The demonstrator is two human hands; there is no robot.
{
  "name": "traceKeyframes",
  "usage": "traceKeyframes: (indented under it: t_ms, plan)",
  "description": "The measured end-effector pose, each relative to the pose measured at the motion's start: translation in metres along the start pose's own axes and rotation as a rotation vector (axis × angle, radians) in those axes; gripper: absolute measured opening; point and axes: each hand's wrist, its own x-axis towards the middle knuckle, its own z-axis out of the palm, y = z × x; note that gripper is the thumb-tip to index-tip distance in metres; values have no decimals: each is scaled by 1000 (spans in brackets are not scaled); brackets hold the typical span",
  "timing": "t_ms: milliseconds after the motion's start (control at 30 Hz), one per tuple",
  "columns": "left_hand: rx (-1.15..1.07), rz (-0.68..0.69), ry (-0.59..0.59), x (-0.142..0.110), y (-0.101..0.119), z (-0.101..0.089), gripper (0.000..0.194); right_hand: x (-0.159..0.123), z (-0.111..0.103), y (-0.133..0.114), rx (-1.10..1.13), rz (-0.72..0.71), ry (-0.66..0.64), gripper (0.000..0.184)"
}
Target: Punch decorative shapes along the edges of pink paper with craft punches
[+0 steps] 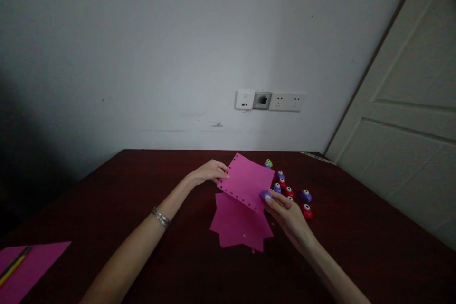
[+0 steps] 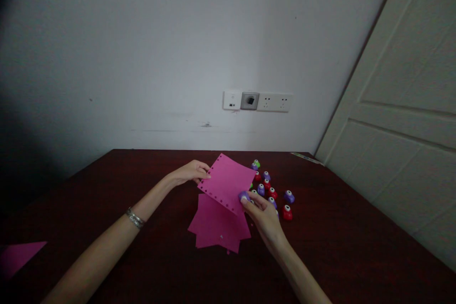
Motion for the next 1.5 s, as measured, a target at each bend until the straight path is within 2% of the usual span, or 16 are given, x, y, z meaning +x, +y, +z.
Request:
traceKeyframes:
  t_ms: [133,300,433,733,1000,1500]
  plan:
    - [-6,138,157,1,3,-4,23,-2,2,-1,76,48,-65,32]
    - [-50,198,207,-4,7,-15,25,-2,1,-1,69,104,-135,32]
    - [-62,202,202,-4,7,-20,27,-1,0,3,65,128,-137,28]
    - [-37,195,150,-1,3,-16,25,-4,7,9,71,161,-133,31]
    - [-60,185,171,-3,6,-20,22,-5,8,9,32,164,-118,32]
    - [-57,158,159,-3,6,-16,24,-5,9,9,-5,165,-114,33]
